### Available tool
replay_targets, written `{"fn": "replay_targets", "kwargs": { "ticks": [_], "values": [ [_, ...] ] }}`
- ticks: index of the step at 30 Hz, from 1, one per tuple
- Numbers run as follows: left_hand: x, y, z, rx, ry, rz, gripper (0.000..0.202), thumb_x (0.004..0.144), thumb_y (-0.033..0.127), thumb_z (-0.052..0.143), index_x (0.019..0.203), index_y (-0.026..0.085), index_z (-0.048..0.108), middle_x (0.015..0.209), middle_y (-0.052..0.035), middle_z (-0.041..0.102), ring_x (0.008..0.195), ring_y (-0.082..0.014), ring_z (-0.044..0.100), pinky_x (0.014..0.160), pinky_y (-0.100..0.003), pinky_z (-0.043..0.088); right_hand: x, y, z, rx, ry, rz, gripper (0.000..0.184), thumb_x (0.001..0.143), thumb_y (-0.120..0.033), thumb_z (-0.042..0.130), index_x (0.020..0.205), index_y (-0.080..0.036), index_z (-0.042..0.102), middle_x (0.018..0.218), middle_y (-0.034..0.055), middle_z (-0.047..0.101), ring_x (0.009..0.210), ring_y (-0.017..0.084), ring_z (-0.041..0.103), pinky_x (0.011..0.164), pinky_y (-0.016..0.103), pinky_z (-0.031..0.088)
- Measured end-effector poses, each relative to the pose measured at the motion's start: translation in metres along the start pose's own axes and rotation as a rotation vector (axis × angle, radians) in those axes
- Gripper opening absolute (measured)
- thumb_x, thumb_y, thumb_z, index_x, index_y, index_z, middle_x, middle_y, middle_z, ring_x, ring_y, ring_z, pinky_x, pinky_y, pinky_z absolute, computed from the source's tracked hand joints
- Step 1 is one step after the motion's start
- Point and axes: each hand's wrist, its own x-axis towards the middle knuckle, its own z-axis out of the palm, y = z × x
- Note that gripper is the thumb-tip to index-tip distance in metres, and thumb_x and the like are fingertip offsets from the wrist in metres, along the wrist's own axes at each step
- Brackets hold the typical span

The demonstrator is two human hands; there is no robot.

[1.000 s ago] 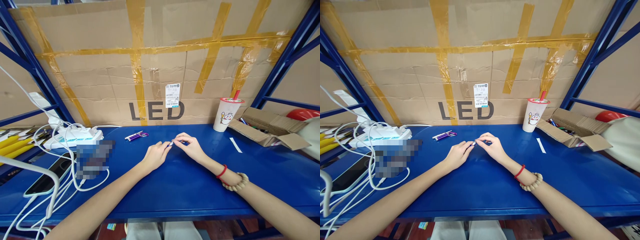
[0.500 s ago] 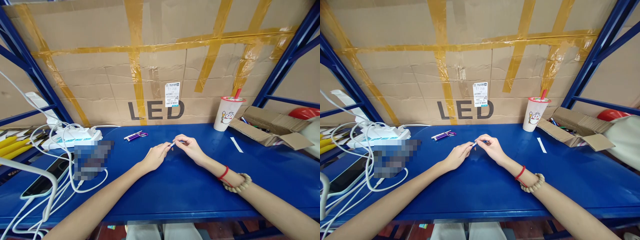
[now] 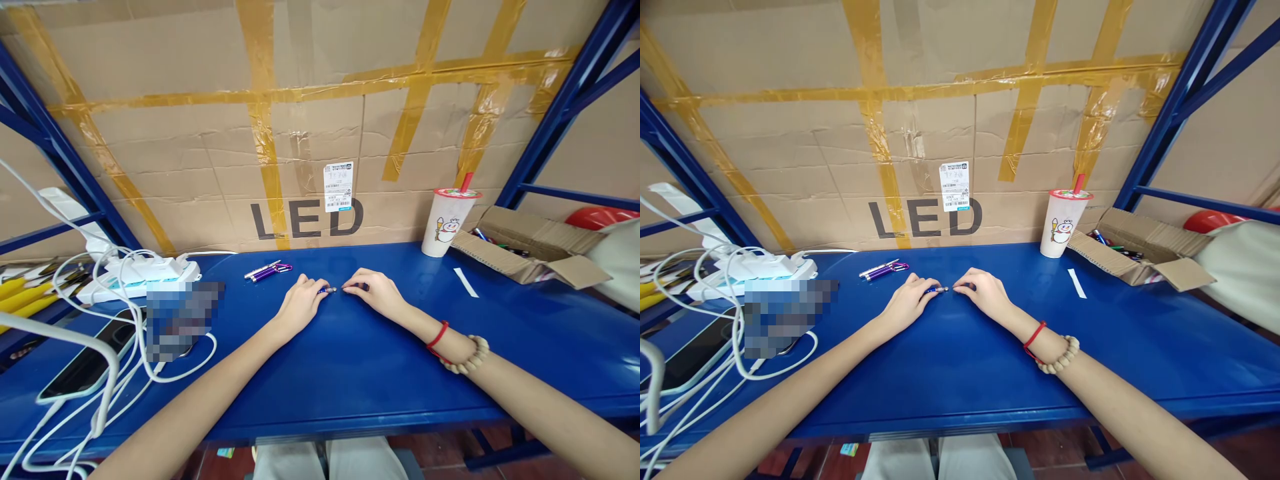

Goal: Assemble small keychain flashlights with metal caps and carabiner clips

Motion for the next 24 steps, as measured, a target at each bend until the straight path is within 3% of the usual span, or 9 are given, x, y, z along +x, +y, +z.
{"fn": "replay_targets", "kwargs": {
  "ticks": [7, 20, 24],
  "values": [
    [0.000, -0.005, 0.004, 0.053, 0.058, 0.019, 0.025, 0.092, 0.027, 0.036, 0.105, 0.020, 0.057, 0.090, -0.0049, 0.060, 0.087, -0.0196, 0.045, 0.081, -0.031, 0.043, 0.002, 0.007, 0.005, 0.092, 0.007, -0.050, 0.015, 0.082, -0.023, 0.055, 0.085, -0.021, 0.069, 0.082, 0.0030, 0.064, 0.071, 0.014, 0.057, 0.064, 0.026, 0.045],
    [0.002, -0.012, 0.009, 0.108, 0.050, -0.114, 0.032, 0.091, 0.019, 0.034, 0.115, 0.022, 0.054, 0.099, -0.0061, 0.054, 0.093, -0.0200, 0.046, 0.083, -0.033, 0.040, 0.000, 0.004, 0.008, 0.052, 0.044, 0.053, 0.020, 0.081, -0.021, 0.052, 0.095, -0.023, 0.066, 0.090, 0.0029, 0.062, 0.067, 0.012, 0.059, 0.056, 0.023, 0.047],
    [0.003, -0.013, 0.006, 0.124, 0.054, -0.154, 0.032, 0.092, 0.023, 0.034, 0.116, 0.023, 0.054, 0.104, -0.0058, 0.055, 0.098, -0.0210, 0.047, 0.083, -0.034, 0.039, 0.000, 0.003, 0.008, 0.037, 0.060, 0.066, 0.021, 0.080, -0.020, 0.052, 0.095, -0.023, 0.066, 0.090, 0.0027, 0.062, 0.066, 0.012, 0.059, 0.055, 0.023, 0.048]
  ]
}}
